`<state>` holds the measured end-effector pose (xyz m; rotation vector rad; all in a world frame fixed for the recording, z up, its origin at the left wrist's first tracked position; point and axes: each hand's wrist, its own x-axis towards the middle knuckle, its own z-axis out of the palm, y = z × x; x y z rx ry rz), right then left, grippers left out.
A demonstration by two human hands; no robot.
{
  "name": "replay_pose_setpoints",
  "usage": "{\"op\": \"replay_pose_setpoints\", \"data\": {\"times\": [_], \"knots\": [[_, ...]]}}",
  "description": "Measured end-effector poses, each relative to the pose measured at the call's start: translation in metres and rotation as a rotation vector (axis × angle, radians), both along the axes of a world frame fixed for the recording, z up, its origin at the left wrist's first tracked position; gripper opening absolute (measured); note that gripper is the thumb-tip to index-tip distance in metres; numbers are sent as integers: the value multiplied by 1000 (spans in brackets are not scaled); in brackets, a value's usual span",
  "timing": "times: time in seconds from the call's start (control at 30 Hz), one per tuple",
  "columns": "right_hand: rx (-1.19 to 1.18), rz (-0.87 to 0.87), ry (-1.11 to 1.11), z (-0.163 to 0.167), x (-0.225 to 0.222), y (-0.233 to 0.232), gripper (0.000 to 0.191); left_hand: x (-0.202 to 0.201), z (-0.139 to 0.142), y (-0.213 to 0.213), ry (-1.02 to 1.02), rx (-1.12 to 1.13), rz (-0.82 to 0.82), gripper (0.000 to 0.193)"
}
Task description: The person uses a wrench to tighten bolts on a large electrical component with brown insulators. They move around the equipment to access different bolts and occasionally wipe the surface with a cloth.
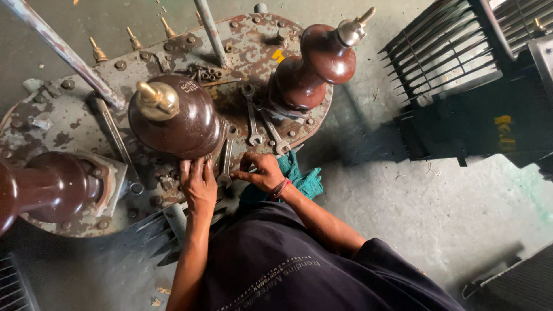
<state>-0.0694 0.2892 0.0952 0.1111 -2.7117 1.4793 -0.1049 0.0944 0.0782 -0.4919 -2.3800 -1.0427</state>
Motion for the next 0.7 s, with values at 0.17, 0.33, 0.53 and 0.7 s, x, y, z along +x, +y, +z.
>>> {"op": "replay_pose_setpoints", "data": {"times": [0.17, 0.33, 0.53, 0.7], "knots": [[-22, 33, 70, -4, 2, 0, 36, -3, 5, 5, -198, 156, 133, 31], [-59, 19, -26, -5, 4, 1, 37, -5, 2, 5, 59, 15, 21, 24], [-44, 16, 13, -4, 4, 1, 37, -4, -6, 9, -101, 121, 196, 39], [-54, 9, -38, -6, 5, -4, 37, -4, -14, 4, -55, 139, 117, 21]]}}
